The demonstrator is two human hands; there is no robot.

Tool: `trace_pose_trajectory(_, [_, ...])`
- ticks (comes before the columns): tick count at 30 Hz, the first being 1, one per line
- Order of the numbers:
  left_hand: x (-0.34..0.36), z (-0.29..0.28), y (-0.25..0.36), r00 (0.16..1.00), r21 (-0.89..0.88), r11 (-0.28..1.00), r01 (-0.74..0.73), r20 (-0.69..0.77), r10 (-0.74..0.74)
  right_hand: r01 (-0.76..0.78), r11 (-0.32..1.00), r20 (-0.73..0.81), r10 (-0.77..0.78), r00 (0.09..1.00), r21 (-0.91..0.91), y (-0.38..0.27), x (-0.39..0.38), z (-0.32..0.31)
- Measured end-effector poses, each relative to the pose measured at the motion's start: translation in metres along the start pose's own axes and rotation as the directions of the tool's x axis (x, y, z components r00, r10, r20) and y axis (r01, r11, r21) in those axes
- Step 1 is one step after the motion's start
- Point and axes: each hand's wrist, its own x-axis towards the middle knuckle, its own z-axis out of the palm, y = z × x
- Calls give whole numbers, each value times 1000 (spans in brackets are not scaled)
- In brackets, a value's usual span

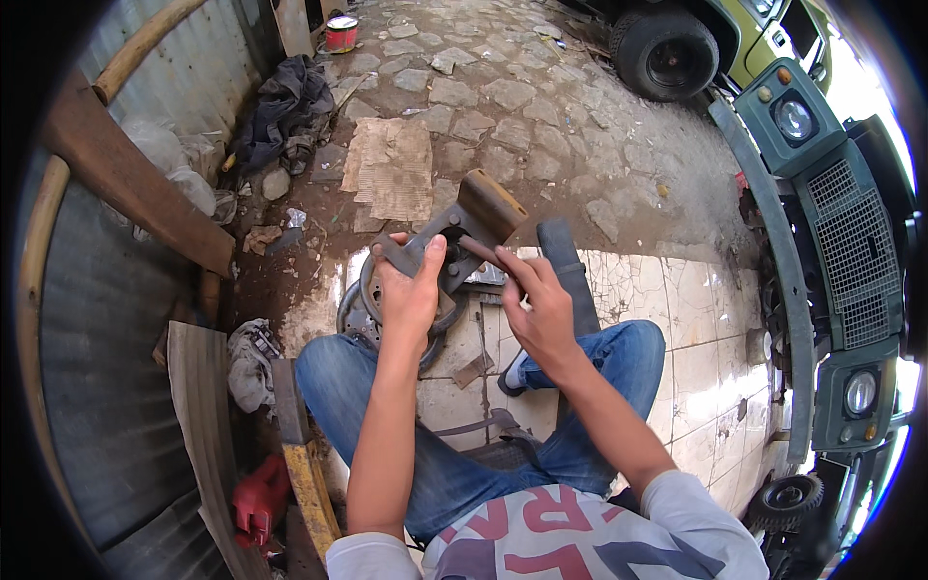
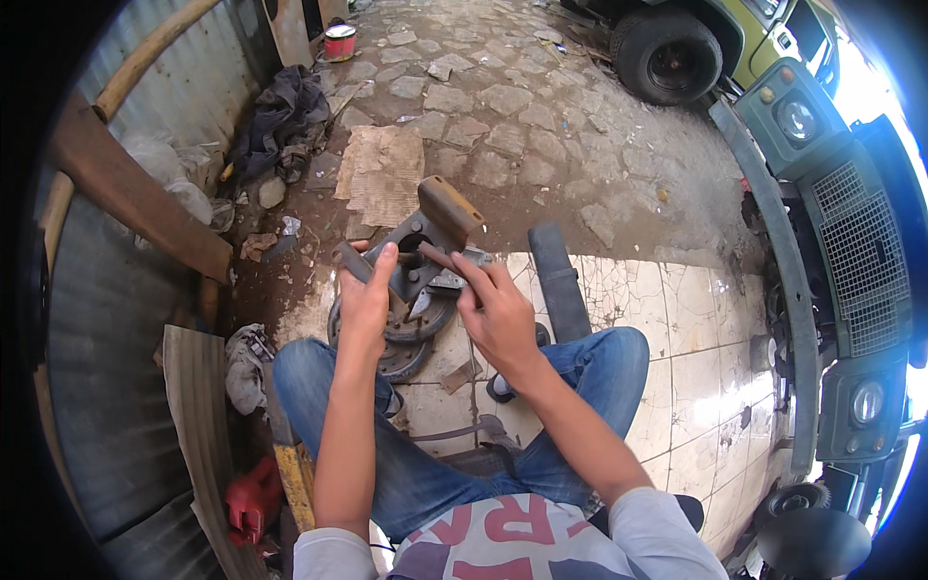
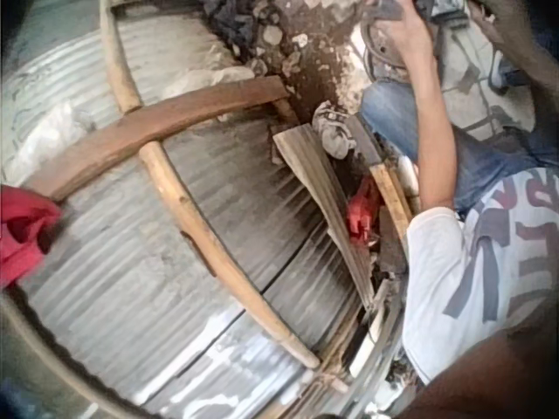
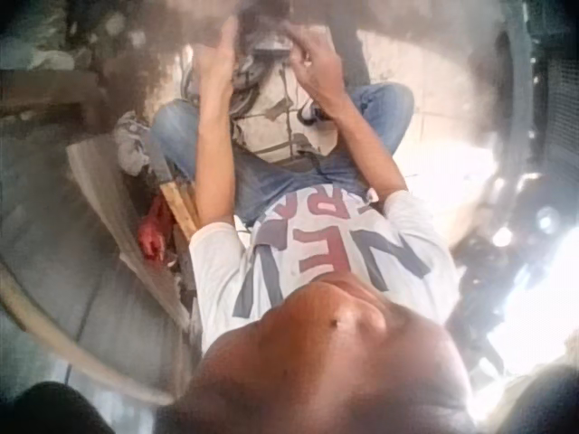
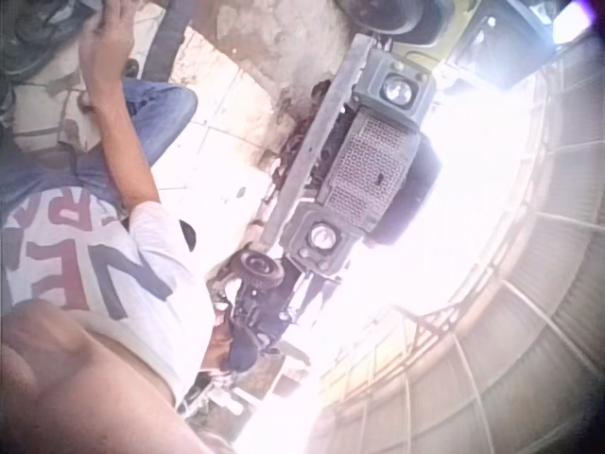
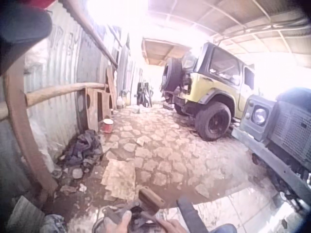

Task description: The person sits on the ground and uses a metal rod to scrape and clean the interior of a metal mechanical housing. They rotate the part to access different areas and repeatedly insert the rod to remove debris.

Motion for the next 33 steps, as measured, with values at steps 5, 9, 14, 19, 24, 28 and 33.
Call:
trace_pose_trajectory(5, [-1, 3, 3, 998, -174, 985, 8, 63, 3, 187, 957, 197, -144, 970, -221, 6, 8, 1])
trace_pose_trajectory(9, [-2, 5, -1, 998, -177, 984, 20, 67, -8, 196, 965, 166, -167, 972, -176, 8, 0, -4])
trace_pose_trajectory(14, [-2, 7, 0, 999, -109, 994, 9, 33, -6, 66, 951, 185, -9, 983, -302, 14, 2, -4])
trace_pose_trajectory(19, [-1, 6, 2, 999, -72, 997, -19, 42, 22, 84, 949, 217, -16, 976, -304, 2, 13, -4])
trace_pose_trajectory(24, [0, 7, 1, 999, -47, 999, -18, 41, 20, 71, 942, 168, -16, 986, -327, 7, 21, 5])
trace_pose_trajectory(28, [-1, 8, 0, 999, -38, 999, -26, 24, 27, -5, 965, 137, 43, 990, -263, 5, 15, -5])
trace_pose_trajectory(33, [-2, 11, -1, 999, -71, 997, -34, 37, 37, -17, 962, 138, 57, 989, -274, 14, 4, -4])
